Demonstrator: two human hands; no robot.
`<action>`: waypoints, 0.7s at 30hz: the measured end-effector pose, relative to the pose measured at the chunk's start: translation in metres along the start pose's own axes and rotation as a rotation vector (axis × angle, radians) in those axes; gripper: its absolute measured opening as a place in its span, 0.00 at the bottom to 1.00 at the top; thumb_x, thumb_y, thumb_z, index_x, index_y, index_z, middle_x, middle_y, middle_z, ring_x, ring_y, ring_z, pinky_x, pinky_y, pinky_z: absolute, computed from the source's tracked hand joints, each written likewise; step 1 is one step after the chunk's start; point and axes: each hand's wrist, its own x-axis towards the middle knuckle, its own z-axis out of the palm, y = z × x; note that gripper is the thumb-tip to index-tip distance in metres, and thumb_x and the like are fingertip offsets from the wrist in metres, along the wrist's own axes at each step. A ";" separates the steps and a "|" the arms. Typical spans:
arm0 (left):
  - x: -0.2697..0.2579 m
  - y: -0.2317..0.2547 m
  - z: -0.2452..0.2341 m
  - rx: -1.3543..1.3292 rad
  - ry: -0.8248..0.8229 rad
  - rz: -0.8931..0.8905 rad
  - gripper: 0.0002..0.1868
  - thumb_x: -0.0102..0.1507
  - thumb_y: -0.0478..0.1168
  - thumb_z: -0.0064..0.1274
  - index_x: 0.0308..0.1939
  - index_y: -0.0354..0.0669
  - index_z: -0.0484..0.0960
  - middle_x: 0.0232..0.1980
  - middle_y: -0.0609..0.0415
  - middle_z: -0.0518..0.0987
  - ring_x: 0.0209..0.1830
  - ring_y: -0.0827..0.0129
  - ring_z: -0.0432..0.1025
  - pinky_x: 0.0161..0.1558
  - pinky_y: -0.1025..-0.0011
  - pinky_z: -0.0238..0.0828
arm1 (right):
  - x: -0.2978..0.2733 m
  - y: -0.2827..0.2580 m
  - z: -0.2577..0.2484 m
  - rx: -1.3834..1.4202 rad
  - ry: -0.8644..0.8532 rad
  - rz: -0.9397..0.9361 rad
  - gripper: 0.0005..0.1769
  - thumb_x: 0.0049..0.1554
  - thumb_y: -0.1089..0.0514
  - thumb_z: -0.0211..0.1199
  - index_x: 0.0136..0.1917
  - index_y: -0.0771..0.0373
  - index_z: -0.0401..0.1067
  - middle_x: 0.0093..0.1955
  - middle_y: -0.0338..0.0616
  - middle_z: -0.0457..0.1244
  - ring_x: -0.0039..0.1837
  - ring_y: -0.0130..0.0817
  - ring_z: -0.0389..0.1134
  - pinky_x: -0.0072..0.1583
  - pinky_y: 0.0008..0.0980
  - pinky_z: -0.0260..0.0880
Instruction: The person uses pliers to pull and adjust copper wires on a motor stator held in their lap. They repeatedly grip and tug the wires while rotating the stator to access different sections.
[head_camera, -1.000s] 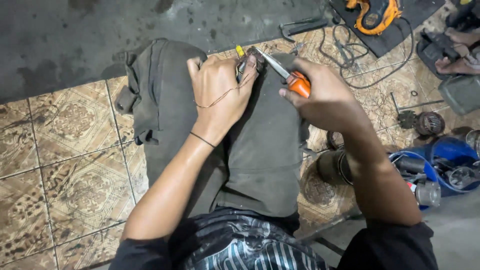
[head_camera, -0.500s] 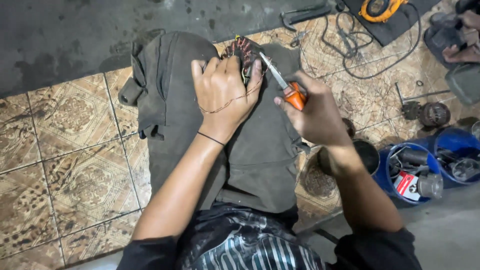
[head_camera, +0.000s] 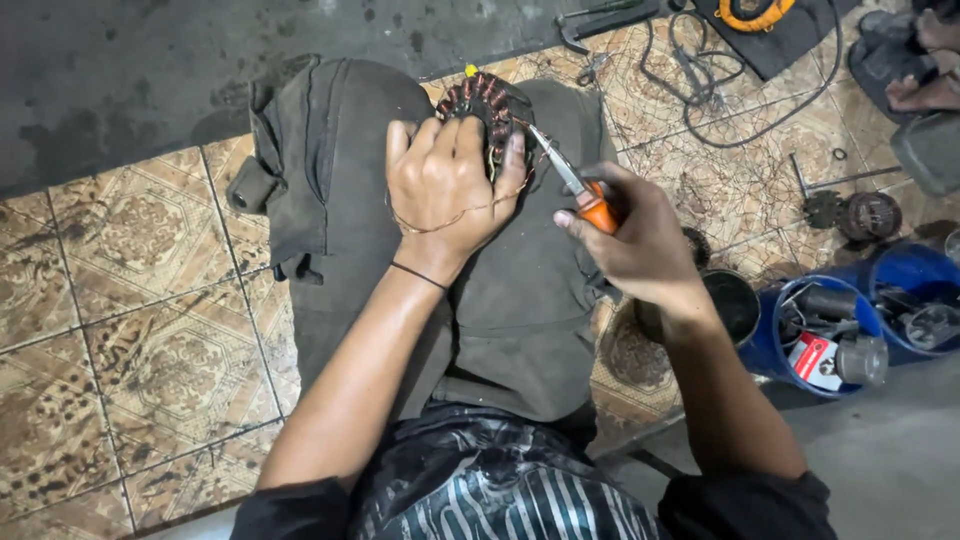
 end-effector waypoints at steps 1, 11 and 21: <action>-0.001 0.000 0.001 0.008 0.005 0.005 0.25 0.69 0.58 0.42 0.29 0.43 0.77 0.22 0.51 0.71 0.28 0.56 0.72 0.40 0.61 0.64 | -0.001 0.001 0.000 0.029 0.006 -0.024 0.16 0.54 0.64 0.74 0.55 0.60 0.74 0.39 0.49 0.68 0.45 0.38 0.70 0.51 0.38 0.70; 0.007 0.002 -0.011 -0.021 -0.090 -0.004 0.25 0.69 0.56 0.47 0.27 0.40 0.78 0.22 0.45 0.74 0.27 0.51 0.75 0.42 0.57 0.63 | -0.015 0.037 -0.003 -0.173 0.060 -0.002 0.21 0.59 0.59 0.71 0.60 0.71 0.69 0.42 0.61 0.66 0.48 0.55 0.70 0.55 0.52 0.67; 0.017 -0.006 -0.013 -0.157 -0.160 -0.093 0.23 0.69 0.55 0.49 0.32 0.40 0.79 0.25 0.47 0.77 0.30 0.52 0.76 0.43 0.57 0.60 | 0.005 -0.010 -0.022 -0.042 0.077 -0.126 0.13 0.56 0.63 0.73 0.54 0.65 0.75 0.40 0.53 0.66 0.46 0.43 0.69 0.53 0.40 0.67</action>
